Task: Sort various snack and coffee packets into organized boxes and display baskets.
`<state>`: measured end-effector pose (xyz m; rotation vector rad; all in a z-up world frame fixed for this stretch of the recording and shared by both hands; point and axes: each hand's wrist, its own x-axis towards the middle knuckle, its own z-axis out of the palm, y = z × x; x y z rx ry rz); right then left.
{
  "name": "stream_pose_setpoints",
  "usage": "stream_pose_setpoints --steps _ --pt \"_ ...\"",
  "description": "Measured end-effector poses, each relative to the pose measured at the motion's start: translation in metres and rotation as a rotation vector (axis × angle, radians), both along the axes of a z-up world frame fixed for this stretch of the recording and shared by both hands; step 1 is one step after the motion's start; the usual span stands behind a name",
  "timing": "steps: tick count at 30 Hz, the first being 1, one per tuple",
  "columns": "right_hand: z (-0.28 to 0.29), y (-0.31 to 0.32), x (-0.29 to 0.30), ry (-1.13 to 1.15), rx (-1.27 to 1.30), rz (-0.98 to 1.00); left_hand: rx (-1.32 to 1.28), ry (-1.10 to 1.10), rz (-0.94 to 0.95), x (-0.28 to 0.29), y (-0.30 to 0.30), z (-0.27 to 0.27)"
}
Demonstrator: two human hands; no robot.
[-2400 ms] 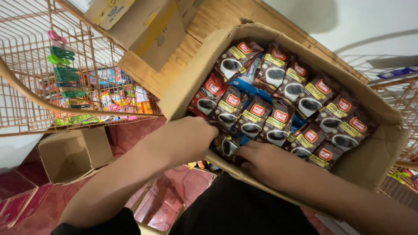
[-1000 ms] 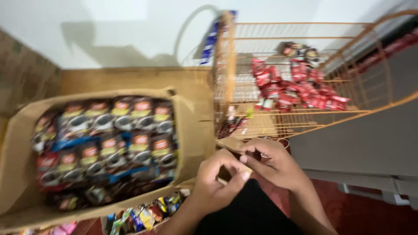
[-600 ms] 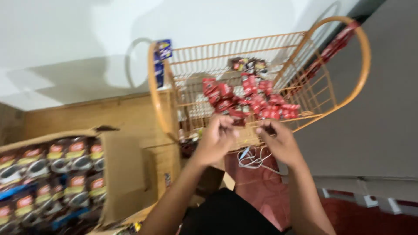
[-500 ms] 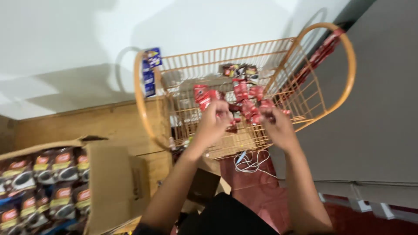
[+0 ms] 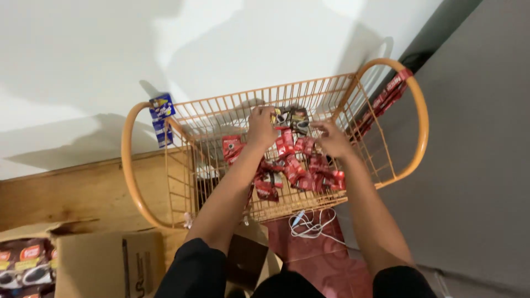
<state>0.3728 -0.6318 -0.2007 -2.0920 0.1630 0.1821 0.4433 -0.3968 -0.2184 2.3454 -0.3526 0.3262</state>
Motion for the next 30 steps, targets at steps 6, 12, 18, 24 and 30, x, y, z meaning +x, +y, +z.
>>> stream_pose_setpoints --steps 6,12,18,24,30 --pt "0.015 0.012 0.007 -0.002 -0.202 0.235 -0.006 0.341 0.089 0.002 -0.009 0.013" --pt "-0.050 -0.001 0.032 -0.057 -0.218 0.514 0.137 0.555 -0.024 -0.024 -0.028 0.005" --pt "-0.007 0.020 0.016 0.026 -0.282 0.454 -0.266 0.332 0.098 -0.016 -0.030 -0.056" --pt "0.063 0.043 -0.027 0.199 0.025 -0.022 -0.657 0.503 -0.291 -0.029 0.001 -0.007" --pt "0.009 0.078 -0.042 -0.027 1.073 -0.259 -1.244 0.542 -0.290 -0.093 0.053 0.034"
